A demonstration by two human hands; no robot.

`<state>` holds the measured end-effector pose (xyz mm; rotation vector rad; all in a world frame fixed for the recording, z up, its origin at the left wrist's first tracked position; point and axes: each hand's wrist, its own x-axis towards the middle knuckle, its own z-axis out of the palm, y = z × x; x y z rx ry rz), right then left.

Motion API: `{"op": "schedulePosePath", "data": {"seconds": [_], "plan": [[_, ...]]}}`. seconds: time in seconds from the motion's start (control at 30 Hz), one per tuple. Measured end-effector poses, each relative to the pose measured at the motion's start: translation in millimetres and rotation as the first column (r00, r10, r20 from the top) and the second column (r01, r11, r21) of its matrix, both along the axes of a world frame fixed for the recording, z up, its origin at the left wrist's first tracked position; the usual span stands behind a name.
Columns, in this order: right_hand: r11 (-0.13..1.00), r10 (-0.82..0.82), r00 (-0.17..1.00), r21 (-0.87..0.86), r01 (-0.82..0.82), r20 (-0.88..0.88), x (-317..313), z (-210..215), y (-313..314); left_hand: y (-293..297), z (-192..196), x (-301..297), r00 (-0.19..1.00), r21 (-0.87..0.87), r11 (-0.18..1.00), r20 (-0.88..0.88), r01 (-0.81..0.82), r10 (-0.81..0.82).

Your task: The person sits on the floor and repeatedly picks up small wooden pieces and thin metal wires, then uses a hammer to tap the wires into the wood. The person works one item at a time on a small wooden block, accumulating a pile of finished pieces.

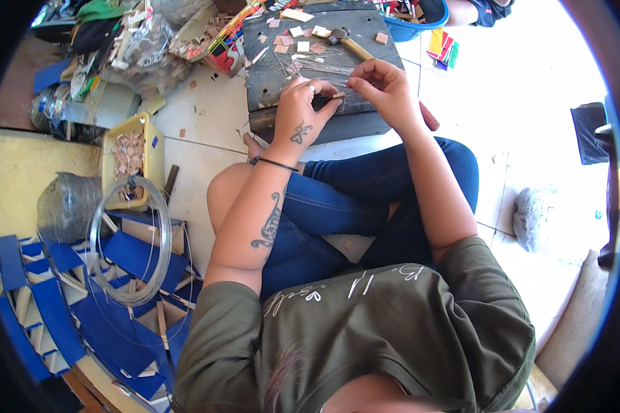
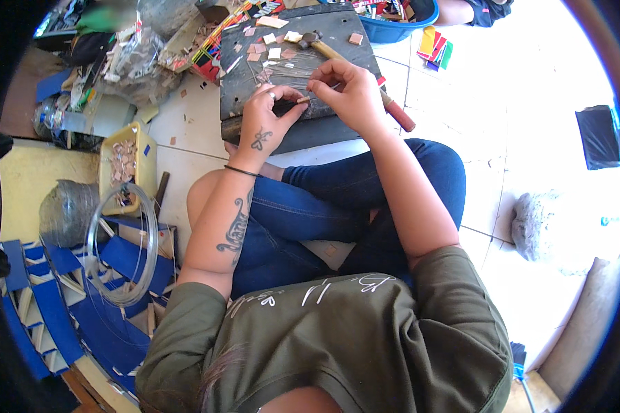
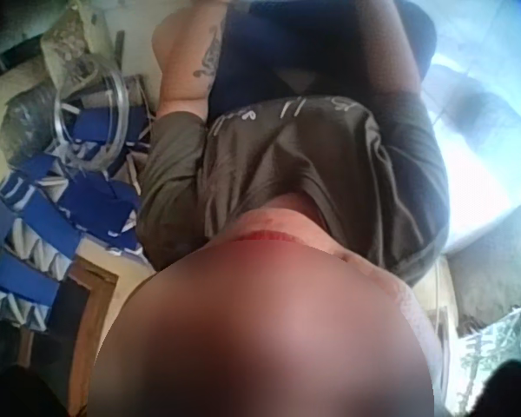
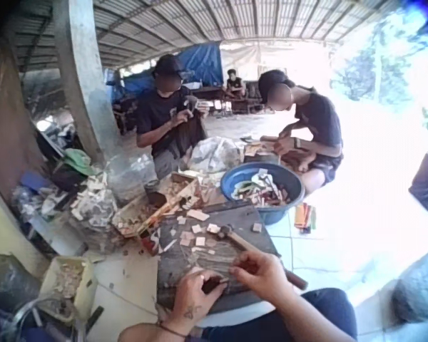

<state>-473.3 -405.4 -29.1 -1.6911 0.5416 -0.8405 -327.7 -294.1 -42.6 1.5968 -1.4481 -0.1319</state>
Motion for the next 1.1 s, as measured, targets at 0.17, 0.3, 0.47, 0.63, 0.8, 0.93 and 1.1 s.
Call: {"op": "schedulePosePath", "data": {"seconds": [0.17, 0.3, 0.47, 0.63, 0.8, 0.93, 1.1], "plan": [[0.997, -0.020, 0.994, -0.071, 0.012, -0.111, 1, 3, 4, 0, -3, 2, 0.999, -0.020, 1.000, 0.036, 0.001, -0.001], [0.978, -0.072, 0.984, -0.205, 0.037, -0.164, 3, 5, 8, -1, -4, 4, 0.999, -0.040, 0.999, 0.044, 0.034, -0.032], [0.964, -0.119, 0.970, -0.259, 0.062, -0.210, 4, 8, 12, -1, -4, 3, 1.000, -0.040, 0.999, 0.015, 0.023, -0.023], [0.956, -0.103, 0.976, -0.289, 0.045, -0.192, 4, 8, 12, -1, -4, 3, 1.000, -0.041, 0.999, 0.002, 0.024, -0.024], [0.919, -0.110, 0.981, -0.392, 0.040, -0.158, 5, 8, 12, -1, -4, 3, 1.000, -0.052, 0.998, 0.019, 0.023, -0.022], [0.892, -0.107, 0.982, -0.452, 0.024, -0.158, 5, 11, 14, -1, -3, 1, 1.000, -0.024, 1.000, 0.000, 0.008, -0.008], [0.909, -0.111, 0.964, -0.417, 0.000, -0.243, 5, 15, 15, -4, -3, -4, 0.995, -0.109, 0.994, -0.096, 0.023, -0.034]]}}
